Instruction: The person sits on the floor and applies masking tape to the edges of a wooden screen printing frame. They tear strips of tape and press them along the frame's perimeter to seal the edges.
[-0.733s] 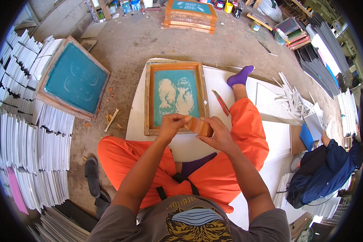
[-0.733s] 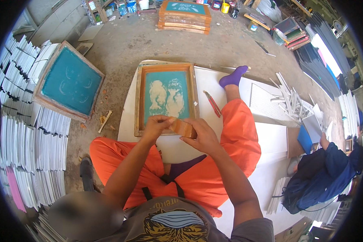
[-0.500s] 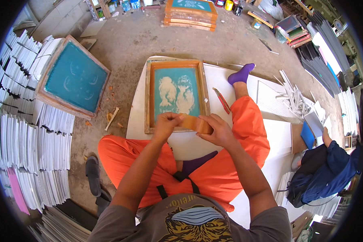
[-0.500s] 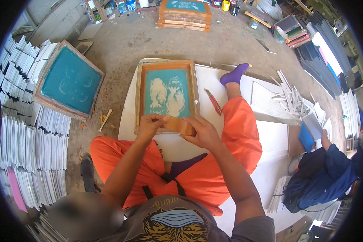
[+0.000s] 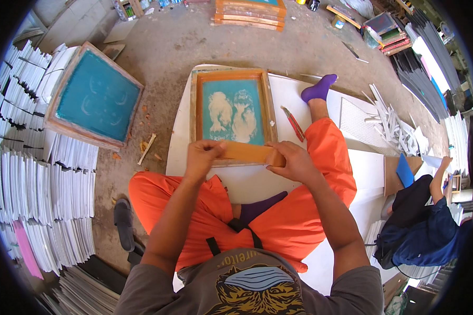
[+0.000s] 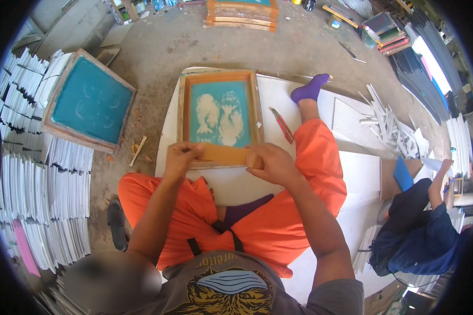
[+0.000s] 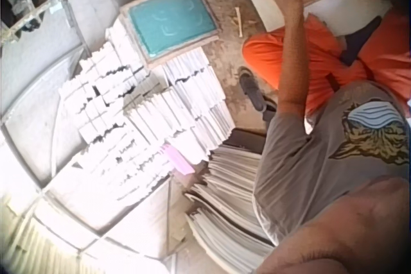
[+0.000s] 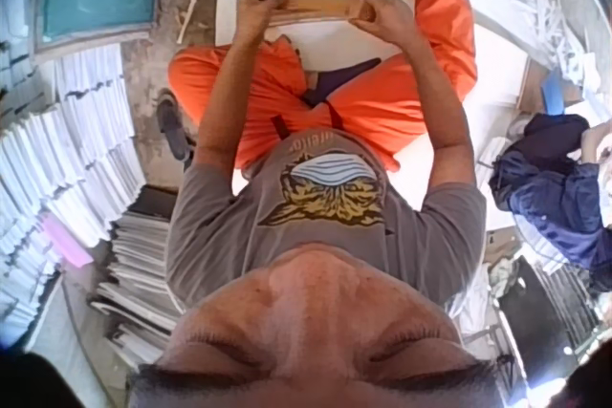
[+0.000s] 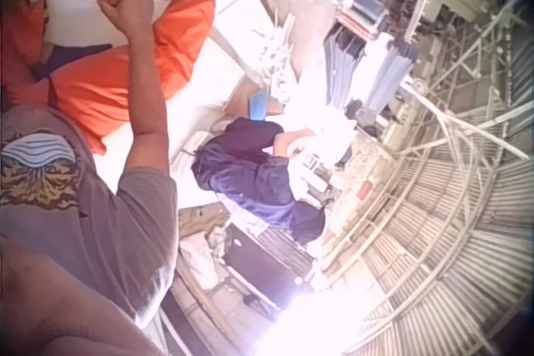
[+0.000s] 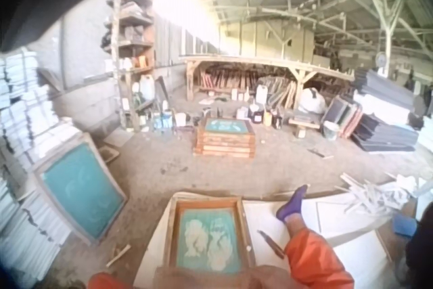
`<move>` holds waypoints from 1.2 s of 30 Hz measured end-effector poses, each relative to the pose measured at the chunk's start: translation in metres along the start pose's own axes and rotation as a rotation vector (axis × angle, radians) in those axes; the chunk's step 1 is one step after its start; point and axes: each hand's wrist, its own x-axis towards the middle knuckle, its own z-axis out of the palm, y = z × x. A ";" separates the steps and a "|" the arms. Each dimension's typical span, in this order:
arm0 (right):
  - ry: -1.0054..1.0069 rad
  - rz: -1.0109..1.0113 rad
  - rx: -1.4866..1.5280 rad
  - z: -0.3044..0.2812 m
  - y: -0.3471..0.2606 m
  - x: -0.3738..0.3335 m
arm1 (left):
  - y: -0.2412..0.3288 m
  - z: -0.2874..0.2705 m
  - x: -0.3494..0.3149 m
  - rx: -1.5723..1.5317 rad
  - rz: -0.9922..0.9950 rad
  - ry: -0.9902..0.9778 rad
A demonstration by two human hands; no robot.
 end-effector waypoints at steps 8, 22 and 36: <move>-0.005 0.133 0.012 -0.021 0.043 -0.022 | -0.011 -0.067 0.009 -0.020 -0.010 0.104; -0.048 0.177 0.064 -0.011 0.092 -0.023 | -0.077 -0.110 0.018 0.058 -0.187 0.151; -0.179 0.063 -0.163 0.018 0.136 -0.024 | -0.101 -0.123 0.022 0.171 -0.247 0.081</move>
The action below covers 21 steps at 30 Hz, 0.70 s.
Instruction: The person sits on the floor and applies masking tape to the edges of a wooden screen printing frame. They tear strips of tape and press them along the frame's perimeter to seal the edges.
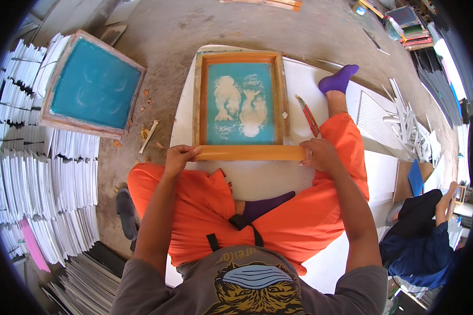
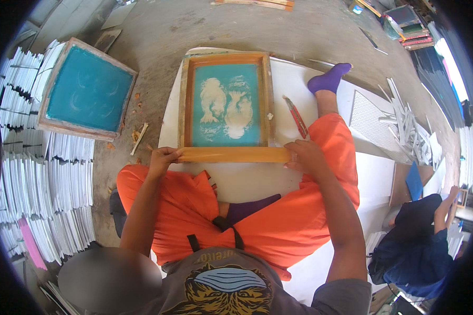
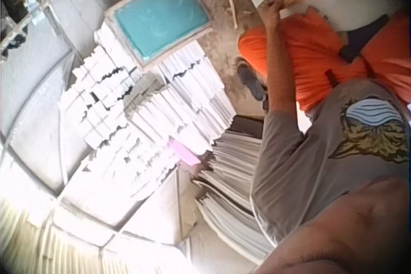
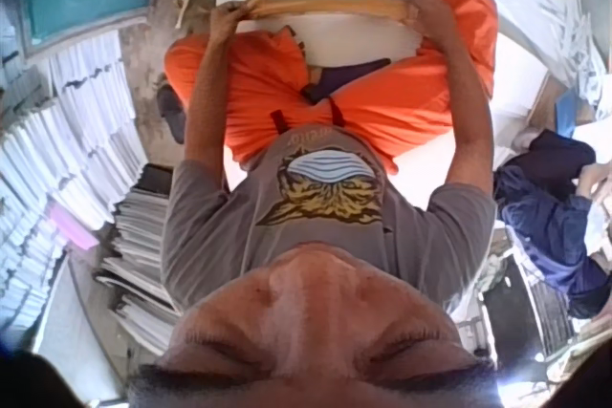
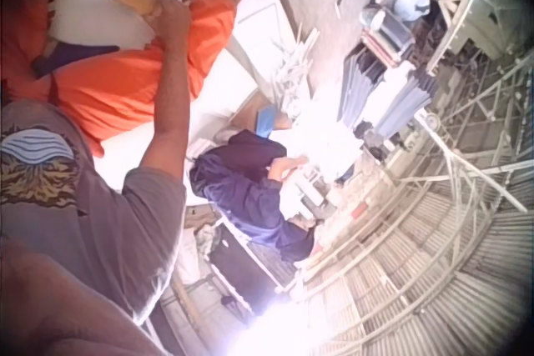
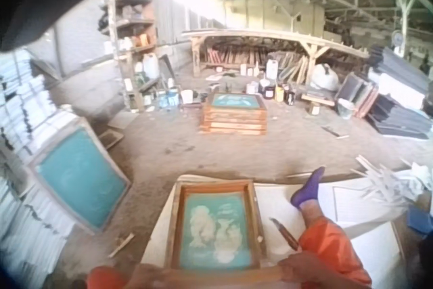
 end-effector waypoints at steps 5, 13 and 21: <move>-0.070 0.067 -0.060 -0.009 -0.020 0.000 | -0.005 -0.002 0.002 0.047 -0.064 -0.017; -0.162 0.049 -0.056 -0.008 -0.020 -0.015 | -0.016 0.005 0.003 0.168 -0.123 -0.009; -0.213 0.175 0.054 -0.010 -0.025 -0.014 | -0.023 0.003 0.004 0.127 -0.076 0.017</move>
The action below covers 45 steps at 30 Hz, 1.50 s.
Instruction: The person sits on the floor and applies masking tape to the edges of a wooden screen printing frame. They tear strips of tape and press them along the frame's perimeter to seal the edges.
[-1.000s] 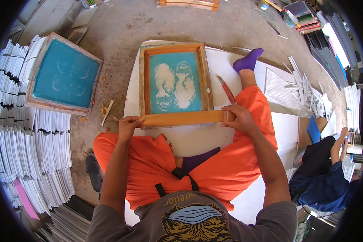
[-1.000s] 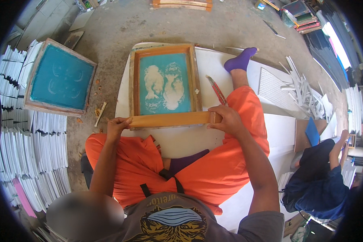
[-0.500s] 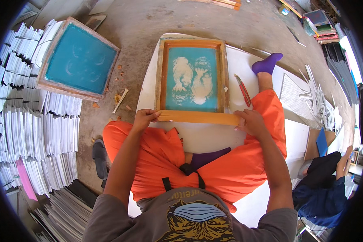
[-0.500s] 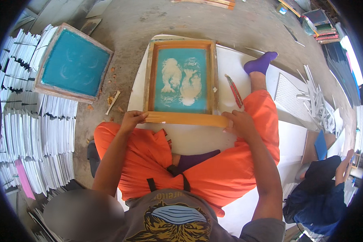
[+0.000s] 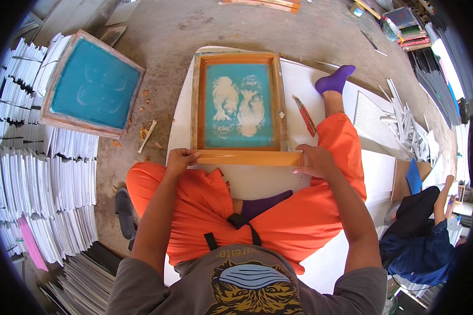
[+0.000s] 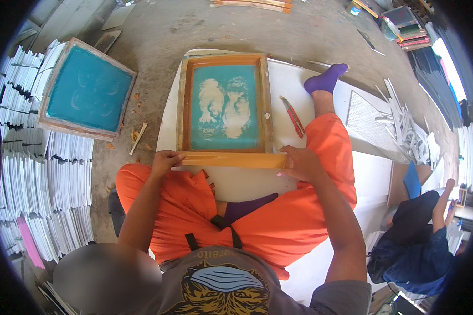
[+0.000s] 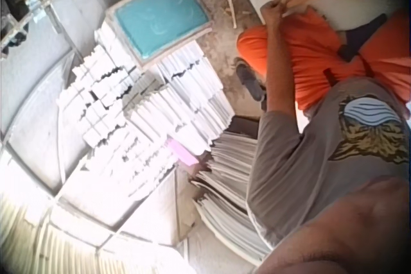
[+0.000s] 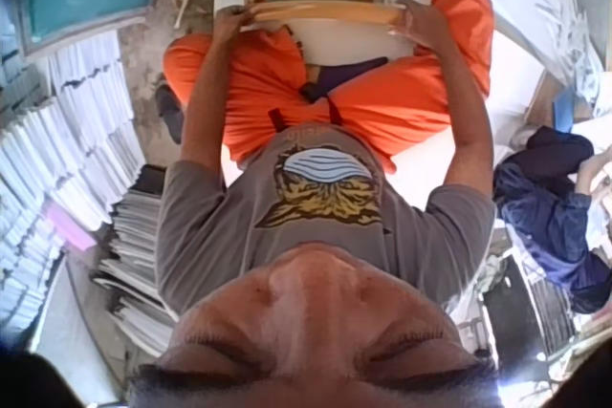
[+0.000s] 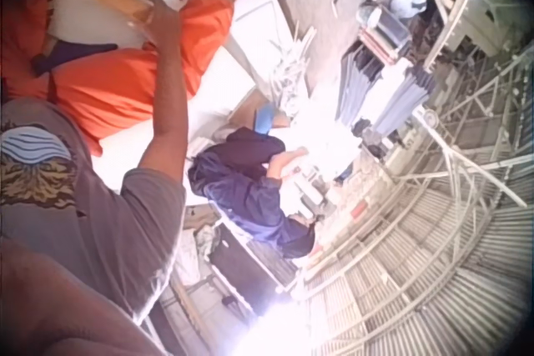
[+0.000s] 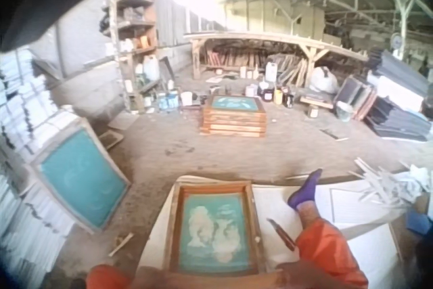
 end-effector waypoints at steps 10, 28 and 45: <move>-0.068 0.026 -0.390 0.005 0.010 0.023 | 0.009 0.009 -0.004 0.107 0.113 0.047; 0.152 0.054 -0.114 0.028 0.012 0.026 | 0.015 0.003 -0.004 -0.008 0.004 0.076; 0.103 0.117 -0.357 0.038 0.010 0.043 | 0.010 0.007 -0.004 0.279 0.043 0.176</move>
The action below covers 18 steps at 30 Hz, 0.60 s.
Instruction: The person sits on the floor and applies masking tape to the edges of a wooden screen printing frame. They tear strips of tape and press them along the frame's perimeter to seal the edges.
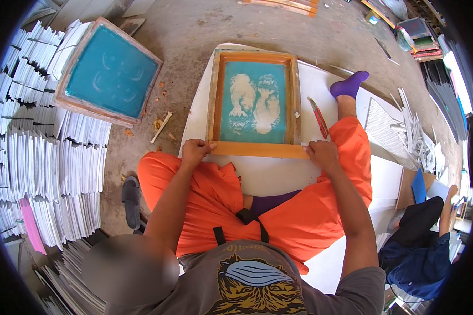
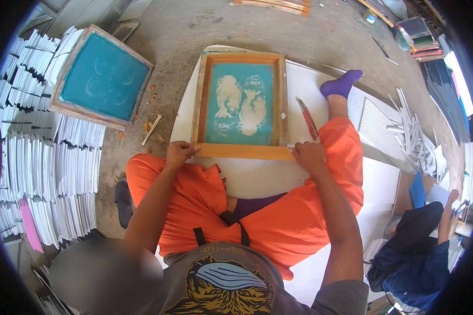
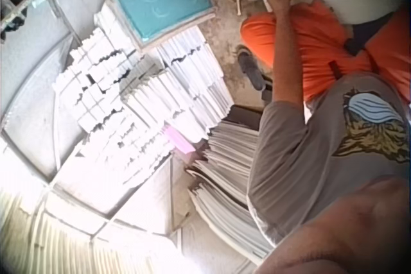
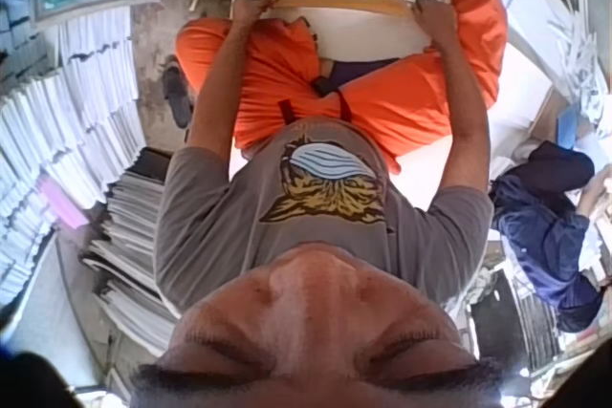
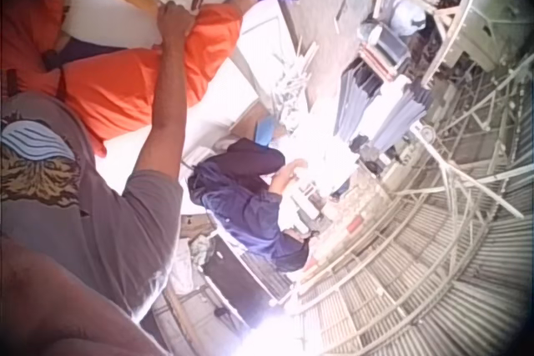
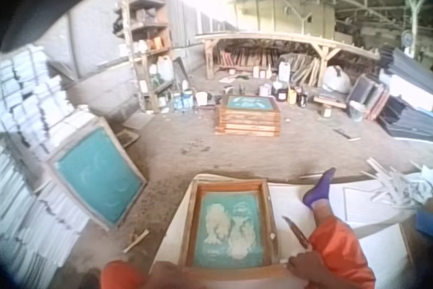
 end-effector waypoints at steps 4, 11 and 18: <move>0.007 0.008 0.015 0.000 0.002 0.001 | 0.005 0.000 -0.001 0.002 -0.004 -0.003; -0.003 0.021 0.041 -0.005 -0.001 0.001 | -0.016 0.007 0.012 -0.051 0.010 0.004; -0.087 0.078 0.050 -0.016 -0.007 -0.002 | -0.009 0.005 0.008 0.005 0.029 0.004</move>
